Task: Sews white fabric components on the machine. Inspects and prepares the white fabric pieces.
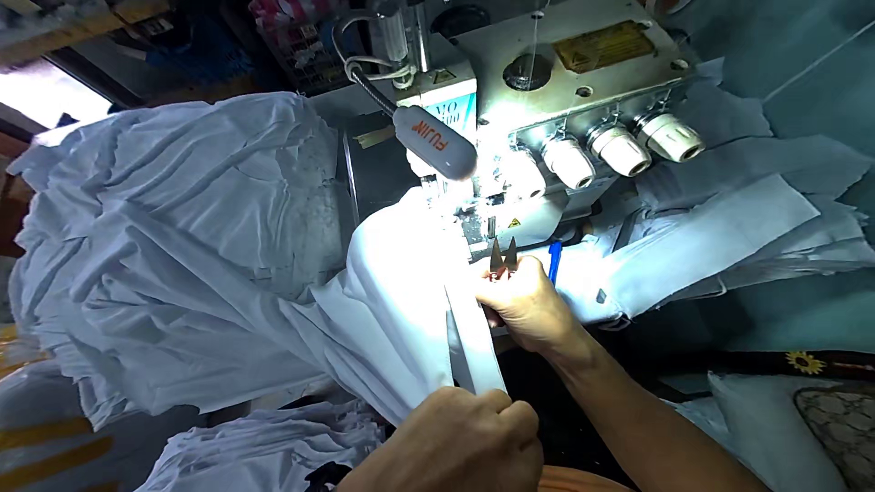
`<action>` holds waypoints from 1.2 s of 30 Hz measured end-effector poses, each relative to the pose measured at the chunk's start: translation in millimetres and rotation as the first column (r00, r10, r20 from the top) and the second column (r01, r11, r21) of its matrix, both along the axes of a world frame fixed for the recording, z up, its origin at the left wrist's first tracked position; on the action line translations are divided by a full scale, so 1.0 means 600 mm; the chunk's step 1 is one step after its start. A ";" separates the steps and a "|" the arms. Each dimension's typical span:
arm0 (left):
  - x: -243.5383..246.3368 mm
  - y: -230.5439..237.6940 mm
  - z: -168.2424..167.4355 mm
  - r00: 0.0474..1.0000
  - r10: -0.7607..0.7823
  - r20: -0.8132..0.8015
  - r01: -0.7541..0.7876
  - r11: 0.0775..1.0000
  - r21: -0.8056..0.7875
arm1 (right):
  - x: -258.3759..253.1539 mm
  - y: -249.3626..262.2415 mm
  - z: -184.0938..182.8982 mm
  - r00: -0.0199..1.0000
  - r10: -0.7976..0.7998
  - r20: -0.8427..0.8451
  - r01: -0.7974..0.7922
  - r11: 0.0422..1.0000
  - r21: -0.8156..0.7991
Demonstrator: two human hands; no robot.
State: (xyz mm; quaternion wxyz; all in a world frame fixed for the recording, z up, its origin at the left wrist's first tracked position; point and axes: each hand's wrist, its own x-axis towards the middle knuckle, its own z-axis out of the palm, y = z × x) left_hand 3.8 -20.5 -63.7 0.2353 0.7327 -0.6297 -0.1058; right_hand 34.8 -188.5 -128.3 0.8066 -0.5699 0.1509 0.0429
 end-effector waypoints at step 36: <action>0.018 -0.046 -0.024 0.552 0.653 0.519 -0.634 0.733 -0.248 | -0.042 0.065 -0.043 0.983 0.176 -0.043 -0.123 0.823 0.555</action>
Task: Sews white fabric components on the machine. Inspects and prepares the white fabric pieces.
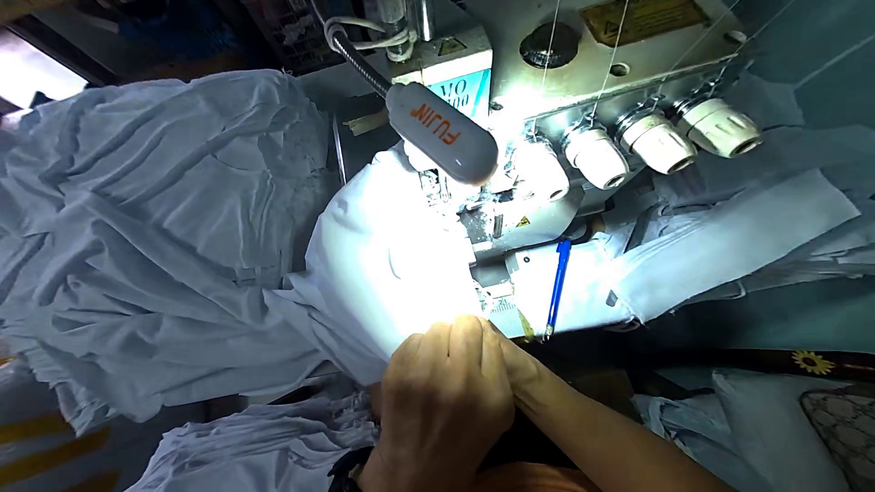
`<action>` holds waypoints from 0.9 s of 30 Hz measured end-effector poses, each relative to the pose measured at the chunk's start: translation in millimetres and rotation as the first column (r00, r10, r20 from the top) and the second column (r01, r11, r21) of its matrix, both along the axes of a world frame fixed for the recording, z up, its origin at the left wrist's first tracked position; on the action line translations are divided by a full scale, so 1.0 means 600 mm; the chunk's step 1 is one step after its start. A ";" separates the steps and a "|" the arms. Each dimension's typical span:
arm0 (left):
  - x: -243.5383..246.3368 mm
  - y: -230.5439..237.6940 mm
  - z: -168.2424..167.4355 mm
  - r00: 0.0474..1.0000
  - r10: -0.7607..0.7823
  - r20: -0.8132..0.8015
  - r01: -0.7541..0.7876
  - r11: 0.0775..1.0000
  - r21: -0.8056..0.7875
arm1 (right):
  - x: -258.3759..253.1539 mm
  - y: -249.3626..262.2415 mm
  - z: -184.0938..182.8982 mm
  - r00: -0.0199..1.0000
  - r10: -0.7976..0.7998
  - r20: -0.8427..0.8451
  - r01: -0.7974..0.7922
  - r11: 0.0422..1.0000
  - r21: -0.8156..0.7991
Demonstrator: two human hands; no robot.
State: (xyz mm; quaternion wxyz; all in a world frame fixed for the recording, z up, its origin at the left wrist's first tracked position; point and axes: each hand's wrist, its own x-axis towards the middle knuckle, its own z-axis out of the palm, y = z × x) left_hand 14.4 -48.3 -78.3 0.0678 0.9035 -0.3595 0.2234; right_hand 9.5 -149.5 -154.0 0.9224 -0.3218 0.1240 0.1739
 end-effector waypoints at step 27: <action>0.042 0.003 -0.003 0.998 -0.044 -0.053 0.047 0.998 0.052 | 0.012 0.001 0.048 0.987 0.157 -0.022 -0.158 0.974 -0.163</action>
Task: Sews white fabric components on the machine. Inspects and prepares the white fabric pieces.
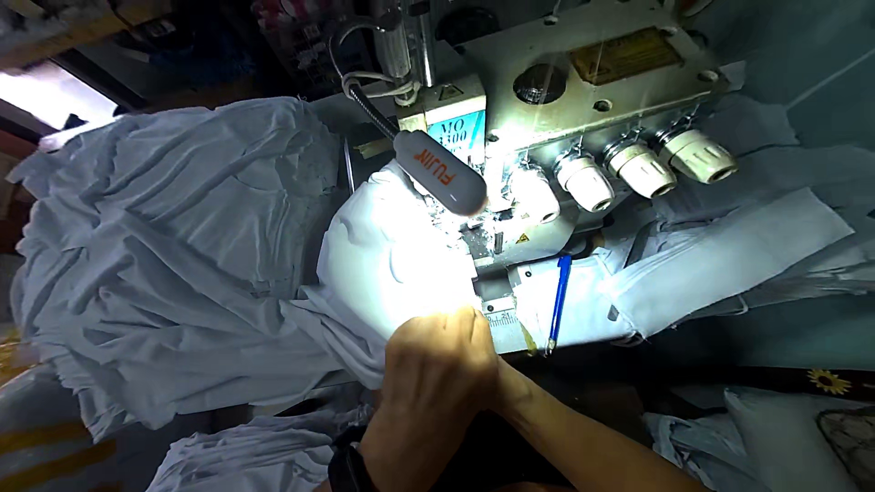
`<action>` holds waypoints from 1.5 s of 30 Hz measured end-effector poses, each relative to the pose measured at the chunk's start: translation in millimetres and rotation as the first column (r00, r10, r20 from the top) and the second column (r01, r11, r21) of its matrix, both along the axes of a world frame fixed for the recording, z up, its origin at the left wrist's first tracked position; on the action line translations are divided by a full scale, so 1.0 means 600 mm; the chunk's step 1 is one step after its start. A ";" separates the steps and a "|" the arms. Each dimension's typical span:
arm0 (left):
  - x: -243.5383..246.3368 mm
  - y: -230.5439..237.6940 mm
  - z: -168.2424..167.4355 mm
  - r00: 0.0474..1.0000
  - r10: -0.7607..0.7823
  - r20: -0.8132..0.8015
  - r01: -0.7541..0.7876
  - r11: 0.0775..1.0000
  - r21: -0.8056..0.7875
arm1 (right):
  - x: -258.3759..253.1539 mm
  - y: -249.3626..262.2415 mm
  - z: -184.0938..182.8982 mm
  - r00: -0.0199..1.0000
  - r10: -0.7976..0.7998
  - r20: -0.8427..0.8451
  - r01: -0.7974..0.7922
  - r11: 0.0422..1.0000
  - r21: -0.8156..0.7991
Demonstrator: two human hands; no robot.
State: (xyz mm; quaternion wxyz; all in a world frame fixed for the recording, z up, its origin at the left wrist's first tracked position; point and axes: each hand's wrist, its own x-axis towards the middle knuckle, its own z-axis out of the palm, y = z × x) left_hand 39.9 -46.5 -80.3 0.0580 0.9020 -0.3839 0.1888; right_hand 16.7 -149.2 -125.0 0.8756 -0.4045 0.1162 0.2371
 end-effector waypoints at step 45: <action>0.122 0.080 -0.040 0.965 -0.170 -0.201 0.103 0.946 -0.307 | 0.078 -0.085 -0.051 0.321 0.323 0.890 0.851 0.315 -0.421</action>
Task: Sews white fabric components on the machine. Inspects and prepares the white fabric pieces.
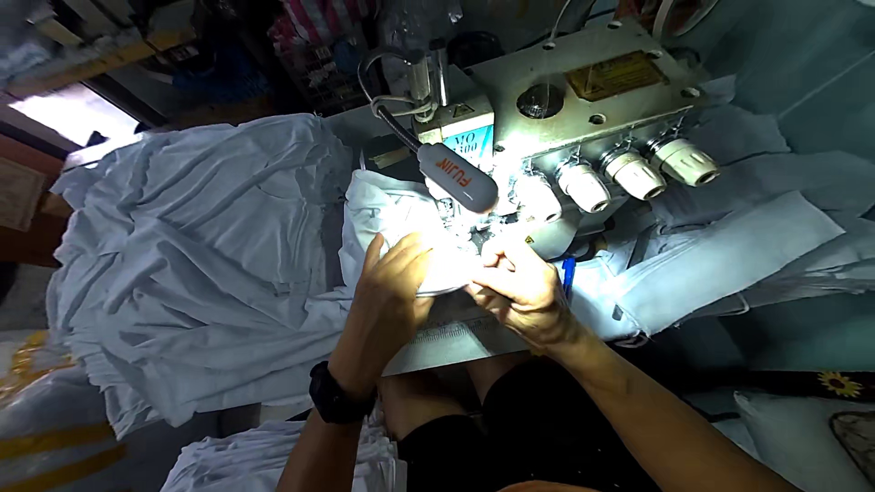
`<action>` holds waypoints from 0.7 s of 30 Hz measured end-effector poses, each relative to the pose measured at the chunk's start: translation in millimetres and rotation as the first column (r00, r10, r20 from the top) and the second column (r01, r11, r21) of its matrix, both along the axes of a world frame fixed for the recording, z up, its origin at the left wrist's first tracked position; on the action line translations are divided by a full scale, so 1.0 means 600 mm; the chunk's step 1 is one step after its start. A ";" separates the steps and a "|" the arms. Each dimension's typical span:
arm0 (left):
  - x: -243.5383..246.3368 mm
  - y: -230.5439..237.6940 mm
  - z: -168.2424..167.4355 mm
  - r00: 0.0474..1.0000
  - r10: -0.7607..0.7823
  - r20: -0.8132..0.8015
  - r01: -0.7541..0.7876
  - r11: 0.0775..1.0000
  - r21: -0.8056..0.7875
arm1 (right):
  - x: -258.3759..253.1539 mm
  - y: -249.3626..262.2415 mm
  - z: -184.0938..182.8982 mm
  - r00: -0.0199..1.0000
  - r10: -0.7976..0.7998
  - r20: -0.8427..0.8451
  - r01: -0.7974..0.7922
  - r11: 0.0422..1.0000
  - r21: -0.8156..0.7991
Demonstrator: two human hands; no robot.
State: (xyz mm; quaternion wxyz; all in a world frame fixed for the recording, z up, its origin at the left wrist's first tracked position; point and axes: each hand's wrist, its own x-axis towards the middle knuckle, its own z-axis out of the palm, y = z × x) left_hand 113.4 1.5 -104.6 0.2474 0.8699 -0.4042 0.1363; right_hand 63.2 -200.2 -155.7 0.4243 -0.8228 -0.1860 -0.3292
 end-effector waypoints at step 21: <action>0.074 -0.026 0.004 0.928 0.352 -0.125 -0.372 0.902 -0.220 | -0.057 0.006 -0.064 0.959 0.039 -0.282 0.006 0.988 0.156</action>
